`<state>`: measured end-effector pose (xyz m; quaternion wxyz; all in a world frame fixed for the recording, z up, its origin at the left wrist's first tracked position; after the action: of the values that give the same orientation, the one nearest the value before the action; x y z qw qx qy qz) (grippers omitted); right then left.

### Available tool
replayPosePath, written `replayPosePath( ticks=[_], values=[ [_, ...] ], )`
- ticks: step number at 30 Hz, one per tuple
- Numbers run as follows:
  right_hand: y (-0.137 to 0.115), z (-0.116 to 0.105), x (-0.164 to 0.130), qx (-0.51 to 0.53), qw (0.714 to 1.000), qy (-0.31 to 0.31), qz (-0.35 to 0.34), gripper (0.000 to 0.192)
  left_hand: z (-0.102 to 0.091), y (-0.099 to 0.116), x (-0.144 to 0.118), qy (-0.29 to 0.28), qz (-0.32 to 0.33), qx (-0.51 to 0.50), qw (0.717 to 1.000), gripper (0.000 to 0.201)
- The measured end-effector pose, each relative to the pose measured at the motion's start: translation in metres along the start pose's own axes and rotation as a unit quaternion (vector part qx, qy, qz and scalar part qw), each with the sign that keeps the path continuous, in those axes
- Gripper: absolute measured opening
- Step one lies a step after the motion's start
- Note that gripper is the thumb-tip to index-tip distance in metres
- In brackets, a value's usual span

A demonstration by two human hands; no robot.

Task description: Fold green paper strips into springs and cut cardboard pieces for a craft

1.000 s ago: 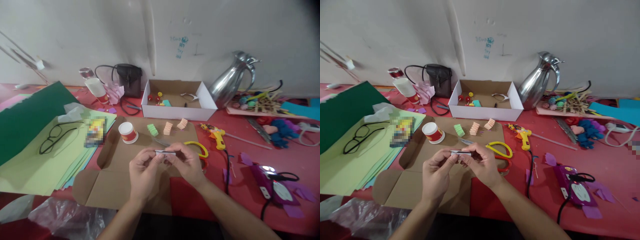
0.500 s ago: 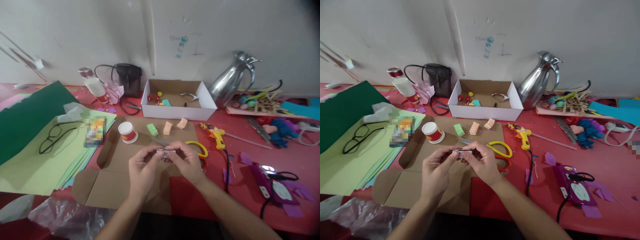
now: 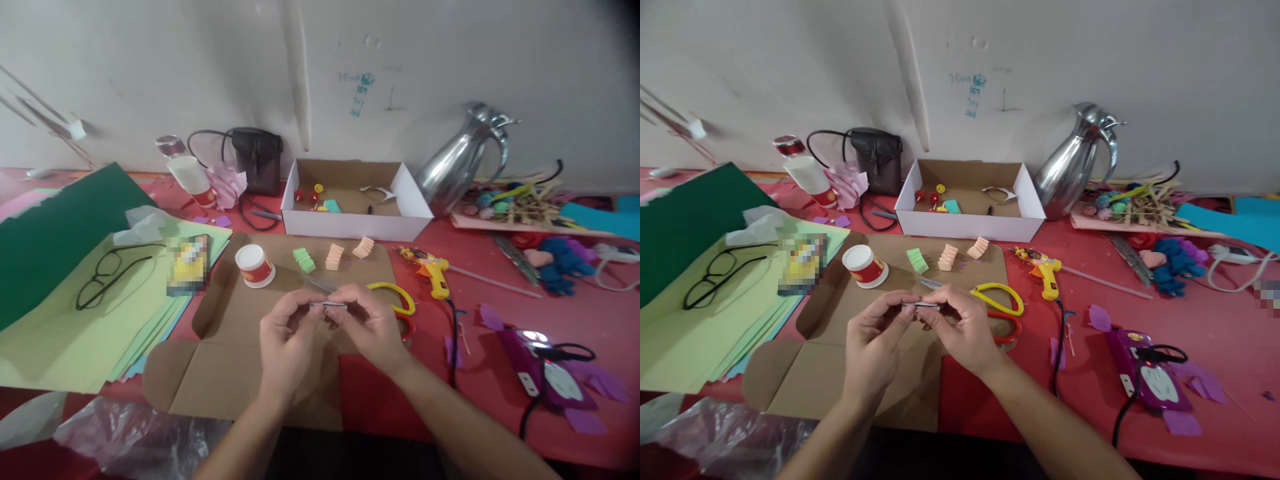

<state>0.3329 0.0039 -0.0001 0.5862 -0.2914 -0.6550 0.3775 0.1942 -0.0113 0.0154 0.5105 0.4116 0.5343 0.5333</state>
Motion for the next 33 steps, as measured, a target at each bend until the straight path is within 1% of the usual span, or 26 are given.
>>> replayPosePath(
  ticks=[3, 6, 11, 13, 18, 23, 27, 30, 33],
  values=[
    [-0.005, -0.003, 0.002, -0.024, 0.999, 0.001, -0.024, 0.006, 0.002, 0.003, -0.003, 0.002, 0.022, 0.016, 1.000, 0.006],
    [-0.006, -0.004, 0.006, -0.037, 0.998, -0.011, -0.043, 0.007, 0.004, 0.001, -0.003, -0.008, 0.017, -0.012, 1.000, 0.008],
    [-0.005, -0.003, 0.009, -0.091, 0.992, -0.025, -0.089, 0.020, 0.001, -0.006, 0.005, -0.015, 0.000, -0.073, 0.997, 0.009],
    [-0.006, -0.004, 0.009, -0.112, 0.988, -0.024, -0.099, 0.022, 0.000, -0.007, 0.007, -0.018, -0.017, -0.090, 0.996, 0.011],
    [-0.012, -0.004, 0.007, -0.139, 0.983, -0.023, -0.119, 0.021, 0.000, -0.008, 0.008, -0.033, -0.095, -0.150, 0.984, 0.010],
    [-0.017, -0.003, 0.008, -0.160, 0.975, -0.028, -0.152, 0.020, 0.001, -0.007, 0.009, -0.039, -0.117, -0.175, 0.977, 0.010],
    [-0.017, -0.003, 0.009, -0.151, 0.978, -0.032, -0.138, 0.020, 0.001, -0.011, 0.011, -0.041, -0.157, -0.196, 0.967, 0.011],
    [-0.014, -0.004, 0.007, -0.142, 0.984, -0.026, -0.103, 0.018, 0.002, -0.012, 0.011, -0.048, -0.164, -0.191, 0.967, 0.010],
    [-0.010, -0.006, 0.004, -0.135, 0.988, -0.033, -0.061, 0.014, 0.002, -0.013, 0.011, -0.049, -0.165, -0.187, 0.967, 0.011]
  ],
)
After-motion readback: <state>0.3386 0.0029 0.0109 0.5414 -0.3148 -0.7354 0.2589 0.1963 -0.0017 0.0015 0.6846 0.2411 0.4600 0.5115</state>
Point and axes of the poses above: each hand's wrist, its own x-axis towards the middle knuckle, its own z-axis out of the palm, y = z × x, the point moved 3 cm from there along x, towards the middle knuckle, and after that the axes turned 13 degrees about -z, right-handed, at the moved point
